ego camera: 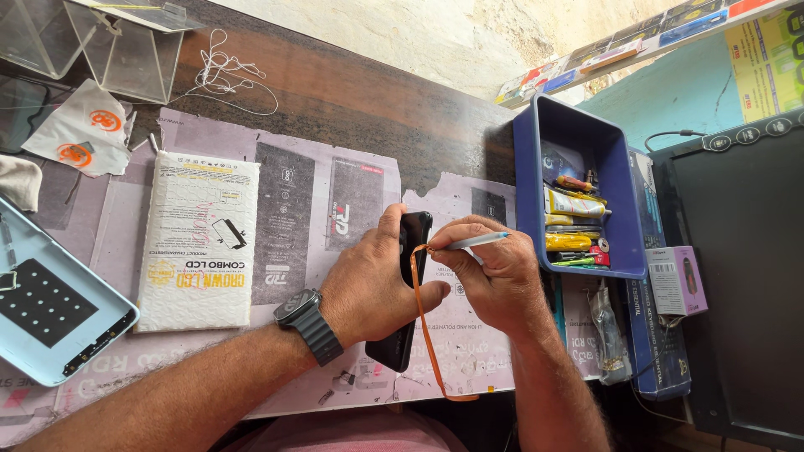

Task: The person receives a smartphone and tests its screen responsiveness by swiping and tapping. They then connect a charging cable to the phone and proceed to pry open the device's casing using a thin metal tool, working along the edges to separate the back cover.

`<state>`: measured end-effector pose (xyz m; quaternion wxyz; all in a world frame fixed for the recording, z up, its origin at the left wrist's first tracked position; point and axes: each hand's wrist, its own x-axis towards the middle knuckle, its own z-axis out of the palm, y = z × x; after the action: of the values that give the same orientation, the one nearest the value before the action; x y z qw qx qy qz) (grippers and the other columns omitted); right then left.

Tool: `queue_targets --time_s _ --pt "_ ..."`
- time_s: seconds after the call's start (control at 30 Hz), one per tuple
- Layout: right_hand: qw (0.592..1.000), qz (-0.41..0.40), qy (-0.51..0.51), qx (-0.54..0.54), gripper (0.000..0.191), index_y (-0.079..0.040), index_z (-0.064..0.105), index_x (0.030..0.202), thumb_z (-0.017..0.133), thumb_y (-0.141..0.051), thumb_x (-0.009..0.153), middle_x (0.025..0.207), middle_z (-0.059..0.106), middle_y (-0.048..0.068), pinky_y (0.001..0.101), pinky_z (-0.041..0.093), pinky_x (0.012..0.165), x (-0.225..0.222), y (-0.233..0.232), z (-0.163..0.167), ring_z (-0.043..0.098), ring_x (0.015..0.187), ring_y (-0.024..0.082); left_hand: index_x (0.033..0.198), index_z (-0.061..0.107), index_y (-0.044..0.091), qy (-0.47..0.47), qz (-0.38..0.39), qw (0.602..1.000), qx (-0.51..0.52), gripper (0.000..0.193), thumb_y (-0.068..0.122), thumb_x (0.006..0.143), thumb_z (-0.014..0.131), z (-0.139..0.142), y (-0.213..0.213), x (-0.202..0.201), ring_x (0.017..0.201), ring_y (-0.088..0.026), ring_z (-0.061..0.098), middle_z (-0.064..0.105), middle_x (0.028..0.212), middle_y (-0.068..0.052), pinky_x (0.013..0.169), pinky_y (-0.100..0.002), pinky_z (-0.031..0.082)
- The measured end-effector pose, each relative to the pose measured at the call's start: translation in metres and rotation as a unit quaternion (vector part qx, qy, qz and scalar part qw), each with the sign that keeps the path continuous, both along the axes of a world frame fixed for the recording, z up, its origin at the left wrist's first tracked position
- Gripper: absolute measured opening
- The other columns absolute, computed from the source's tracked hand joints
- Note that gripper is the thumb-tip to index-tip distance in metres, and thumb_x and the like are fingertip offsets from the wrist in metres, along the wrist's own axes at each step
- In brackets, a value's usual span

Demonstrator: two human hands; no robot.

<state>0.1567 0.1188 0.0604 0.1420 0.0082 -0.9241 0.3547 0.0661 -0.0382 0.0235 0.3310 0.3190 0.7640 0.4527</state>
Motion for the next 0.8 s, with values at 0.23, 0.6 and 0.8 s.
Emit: queue_targets --time_s 0.23,0.6,0.8 --pt "1.000 -0.007 0.022 -0.007 0.011 -0.004 0.072 0.096 0.076 0.001 0.087 0.090 0.075 0.007 0.0294 0.059 0.074 0.010 -0.001 0.017 0.073 0.085 0.018 0.150 0.018 -0.006 -0.008 -0.014 0.999 -0.036 0.110 0.047 0.074 0.077 0.006 0.001 -0.001 0.100 -0.032 0.071 0.061 0.113 -0.024 0.080 -0.042 0.063" --pt "0.921 -0.179 -0.341 0.058 0.046 -0.003 0.063 0.123 0.077 -0.015 0.080 0.065 0.072 0.007 0.0350 0.055 0.060 0.052 0.012 0.025 0.069 0.059 0.018 0.158 0.008 0.003 -0.057 0.012 0.997 0.060 0.104 0.024 0.074 0.066 -0.013 0.001 -0.002 0.101 -0.035 0.070 0.062 0.117 -0.023 0.089 -0.043 0.058" --pt "0.903 -0.250 -0.334 0.104 0.053 -0.003 0.066 0.120 0.083 -0.033 0.078 0.080 0.076 0.011 0.0380 0.057 0.069 0.068 0.012 0.014 0.072 0.073 0.021 0.161 0.009 0.018 -0.385 0.017 0.870 0.307 0.091 0.008 0.078 0.048 -0.019 -0.001 0.001 0.107 -0.040 0.066 0.056 0.128 -0.019 0.094 -0.049 0.056"
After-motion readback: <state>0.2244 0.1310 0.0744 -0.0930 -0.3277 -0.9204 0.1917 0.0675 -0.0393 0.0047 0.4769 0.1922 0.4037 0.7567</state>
